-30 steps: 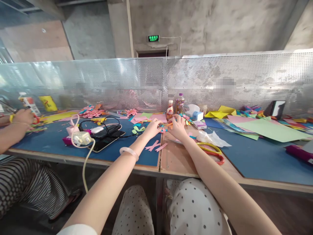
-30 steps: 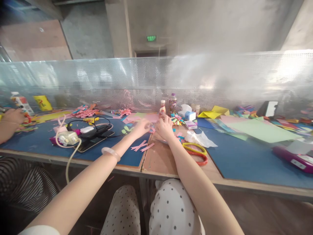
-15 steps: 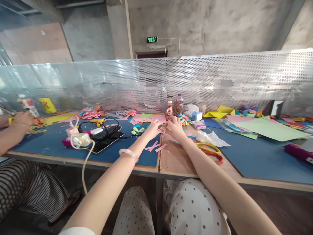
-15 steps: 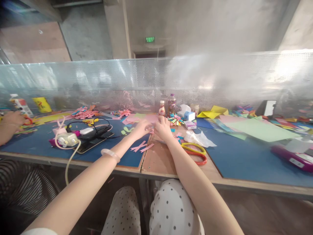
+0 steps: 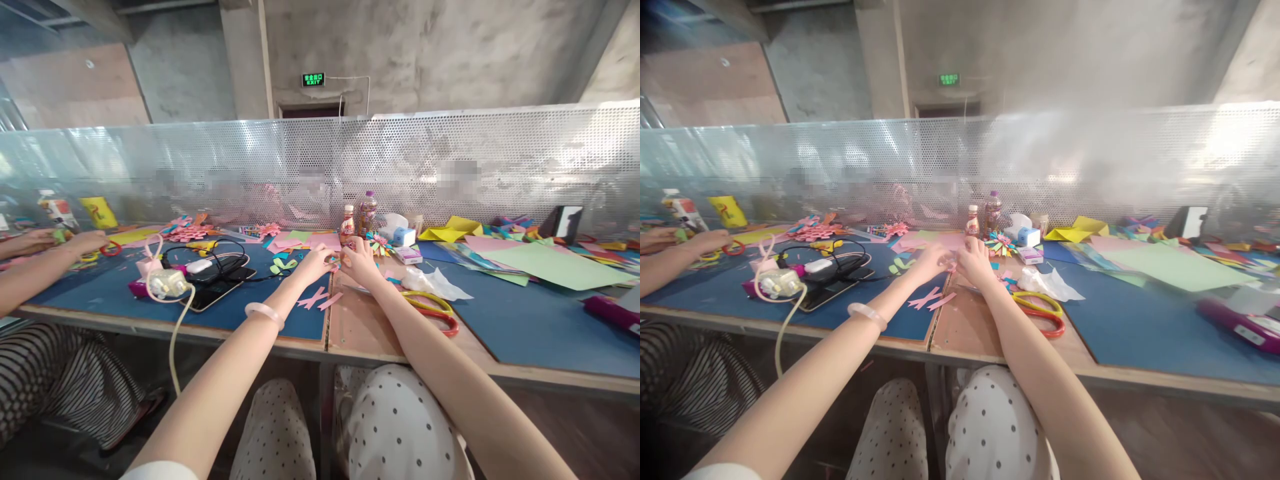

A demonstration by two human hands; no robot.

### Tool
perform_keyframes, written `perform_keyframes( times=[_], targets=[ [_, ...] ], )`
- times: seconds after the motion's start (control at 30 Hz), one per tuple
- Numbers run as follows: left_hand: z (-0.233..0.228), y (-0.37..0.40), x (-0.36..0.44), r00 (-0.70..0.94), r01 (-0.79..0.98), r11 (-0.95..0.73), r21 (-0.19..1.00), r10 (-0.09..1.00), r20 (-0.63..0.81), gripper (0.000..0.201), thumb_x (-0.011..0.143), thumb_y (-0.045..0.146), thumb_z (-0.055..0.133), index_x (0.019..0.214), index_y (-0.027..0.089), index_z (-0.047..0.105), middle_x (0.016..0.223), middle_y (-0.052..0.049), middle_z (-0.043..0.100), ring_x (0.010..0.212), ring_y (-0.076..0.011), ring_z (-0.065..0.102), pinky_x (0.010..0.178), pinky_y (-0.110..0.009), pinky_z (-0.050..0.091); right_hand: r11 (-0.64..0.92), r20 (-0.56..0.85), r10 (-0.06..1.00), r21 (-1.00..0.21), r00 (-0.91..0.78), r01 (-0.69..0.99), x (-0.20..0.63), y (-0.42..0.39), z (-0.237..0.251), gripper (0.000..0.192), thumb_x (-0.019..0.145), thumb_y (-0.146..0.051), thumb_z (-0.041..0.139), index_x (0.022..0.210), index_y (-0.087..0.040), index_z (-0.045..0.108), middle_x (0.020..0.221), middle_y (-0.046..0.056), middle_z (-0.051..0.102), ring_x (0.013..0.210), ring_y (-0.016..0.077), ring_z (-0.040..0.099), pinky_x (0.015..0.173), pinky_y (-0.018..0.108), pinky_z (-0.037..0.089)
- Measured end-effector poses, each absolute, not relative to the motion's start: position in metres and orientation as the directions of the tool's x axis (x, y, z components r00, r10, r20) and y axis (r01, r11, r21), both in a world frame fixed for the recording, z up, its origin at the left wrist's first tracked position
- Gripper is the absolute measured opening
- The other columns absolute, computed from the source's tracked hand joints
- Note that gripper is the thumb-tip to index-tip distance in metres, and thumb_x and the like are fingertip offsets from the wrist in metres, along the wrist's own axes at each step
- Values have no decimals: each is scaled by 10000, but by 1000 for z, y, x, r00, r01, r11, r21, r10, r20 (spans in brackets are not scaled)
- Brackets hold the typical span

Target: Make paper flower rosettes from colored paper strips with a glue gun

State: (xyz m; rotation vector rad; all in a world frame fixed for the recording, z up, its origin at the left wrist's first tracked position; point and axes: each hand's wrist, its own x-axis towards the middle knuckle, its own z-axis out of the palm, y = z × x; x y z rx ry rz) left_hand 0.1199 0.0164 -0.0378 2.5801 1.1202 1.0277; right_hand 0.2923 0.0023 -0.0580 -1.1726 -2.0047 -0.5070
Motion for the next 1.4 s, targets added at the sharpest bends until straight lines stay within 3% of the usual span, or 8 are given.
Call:
perform_keyframes(
  times=[0.2, 0.5, 0.7, 1.4],
  targets=[
    [-37, 15, 121, 458, 557, -703, 442, 704, 542, 274, 709, 181, 683, 980, 172, 645, 917, -48, 565, 769, -159, 560, 727, -266, 448, 487, 771, 576, -55, -273, 871, 293, 1, -57, 157, 740, -237, 576, 890, -209, 608, 1161, 118, 404, 1004, 296, 364, 843, 419, 331],
    [-33, 17, 109, 361, 478, -642, 600, 766, 532, 215, 817, 259, 565, 991, 136, 594, 990, -87, 650, 855, -170, 618, 749, -277, 486, 447, 783, 591, -117, -195, 887, 292, -2, -54, 140, 766, -250, 536, 871, -204, 616, 1125, 123, 425, 990, 294, 375, 800, 422, 349],
    [-35, 20, 109, 372, 468, -633, 617, 774, 512, 132, 779, 225, 616, 887, 149, 626, 896, -61, 672, 863, -185, 623, 798, -300, 477, 440, 775, 603, -128, -187, 889, 290, -4, -52, 138, 757, -235, 539, 865, -210, 621, 1127, 120, 427, 990, 293, 370, 801, 425, 346],
    [-36, 22, 108, 367, 443, -626, 642, 780, 507, 139, 777, 218, 607, 874, 125, 642, 845, -74, 685, 802, -183, 634, 781, -304, 477, 470, 775, 583, -76, -245, 880, 289, 0, -57, 123, 725, -223, 595, 846, -215, 611, 1113, 102, 403, 992, 282, 366, 838, 403, 330]
  ],
)
